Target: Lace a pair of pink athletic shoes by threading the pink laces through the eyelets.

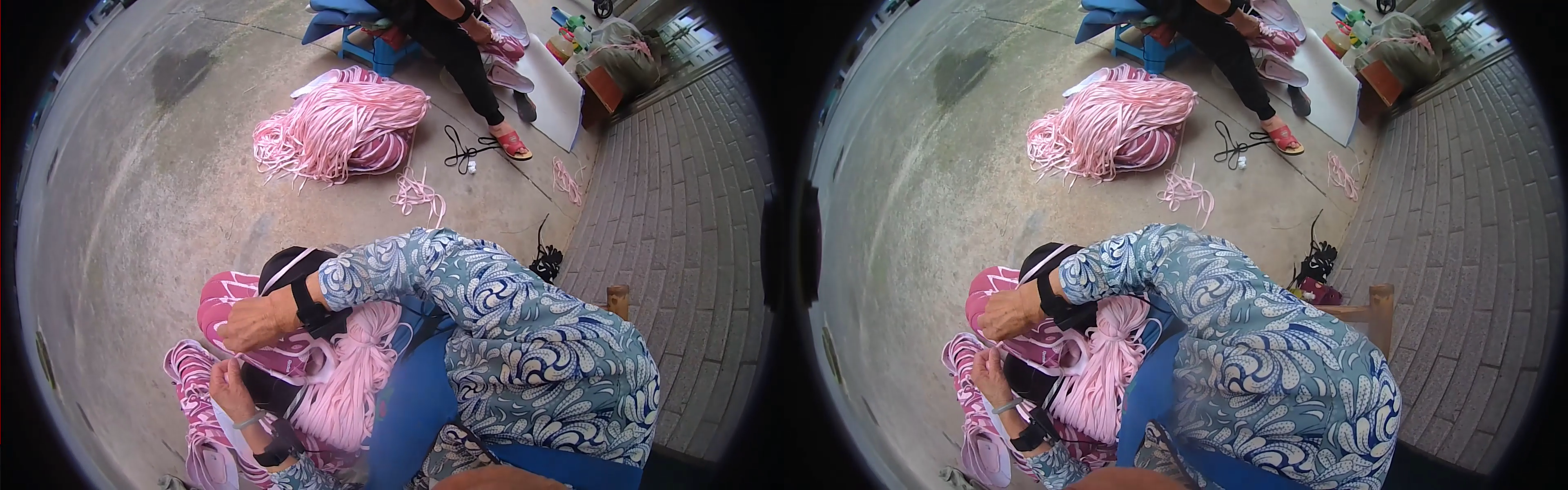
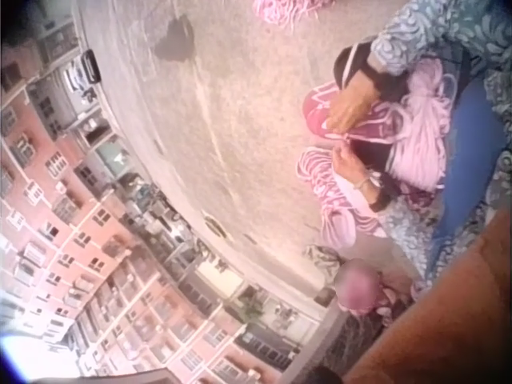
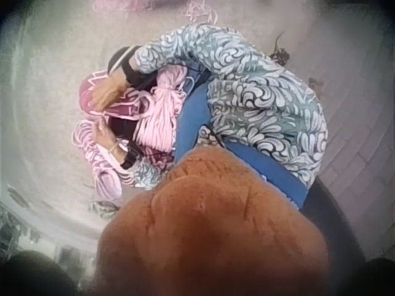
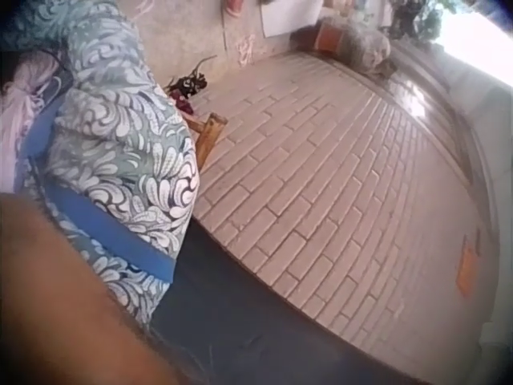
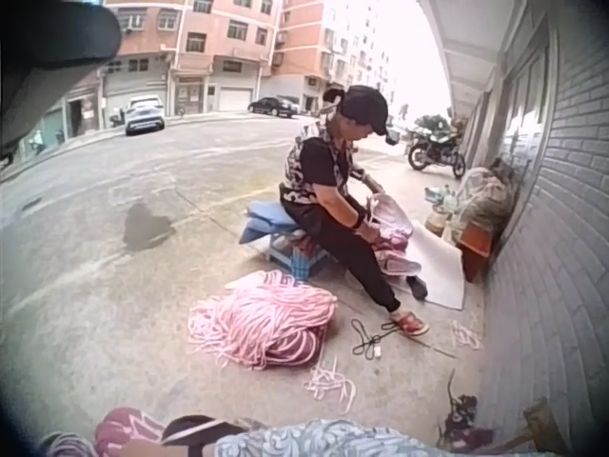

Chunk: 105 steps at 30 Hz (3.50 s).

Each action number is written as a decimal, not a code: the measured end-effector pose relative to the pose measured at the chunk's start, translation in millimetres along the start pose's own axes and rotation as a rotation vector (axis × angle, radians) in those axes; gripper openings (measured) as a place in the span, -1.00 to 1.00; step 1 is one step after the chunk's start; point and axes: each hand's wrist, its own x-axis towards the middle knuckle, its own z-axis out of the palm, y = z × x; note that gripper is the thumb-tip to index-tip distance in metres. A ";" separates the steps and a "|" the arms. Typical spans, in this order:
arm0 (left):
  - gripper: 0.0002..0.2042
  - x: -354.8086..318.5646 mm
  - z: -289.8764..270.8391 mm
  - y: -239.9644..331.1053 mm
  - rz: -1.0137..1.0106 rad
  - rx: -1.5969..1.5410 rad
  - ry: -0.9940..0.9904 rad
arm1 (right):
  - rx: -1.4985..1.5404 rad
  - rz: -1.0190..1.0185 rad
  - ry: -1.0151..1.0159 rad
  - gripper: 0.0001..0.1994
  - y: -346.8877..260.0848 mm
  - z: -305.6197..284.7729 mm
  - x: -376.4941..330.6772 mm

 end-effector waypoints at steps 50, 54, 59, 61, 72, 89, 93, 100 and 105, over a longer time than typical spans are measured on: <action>-0.75 -13.8 21.7 -5.4 -0.357 -0.162 0.029 | 0.181 0.010 0.026 -0.85 13.5 11.2 19.4; -0.73 -16.9 13.5 -15.7 -0.414 -0.184 -0.029 | 0.444 0.536 -0.205 -0.86 -19.3 -30.7 14.6; -0.73 -14.3 10.7 -20.8 -0.378 -0.089 -0.036 | 0.490 0.715 -0.295 -0.85 -12.9 -32.6 -11.7; -0.73 -14.5 12.3 -23.4 -0.373 -0.199 -0.020 | 0.633 0.687 -0.164 -0.85 -14.6 -28.5 -13.6; -0.73 -14.0 14.3 -12.9 -0.376 -0.229 0.013 | 0.338 0.321 0.010 -0.85 5.8 0.8 -14.1; -0.80 -13.2 6.0 9.5 -0.115 0.250 0.104 | 0.733 0.853 -0.233 -0.77 8.5 -6.9 6.1; -0.81 -10.2 14.1 10.6 -0.091 0.233 0.134 | 0.616 0.796 -0.152 -0.74 3.1 -4.9 3.3; -0.75 -10.7 21.3 -40.2 -0.477 -0.471 0.118 | 0.599 0.383 0.155 -0.73 -1.2 6.4 -4.6; -0.78 -5.1 36.7 -10.9 -0.464 -0.277 0.156 | 0.213 0.437 0.113 -0.72 9.6 22.0 -2.8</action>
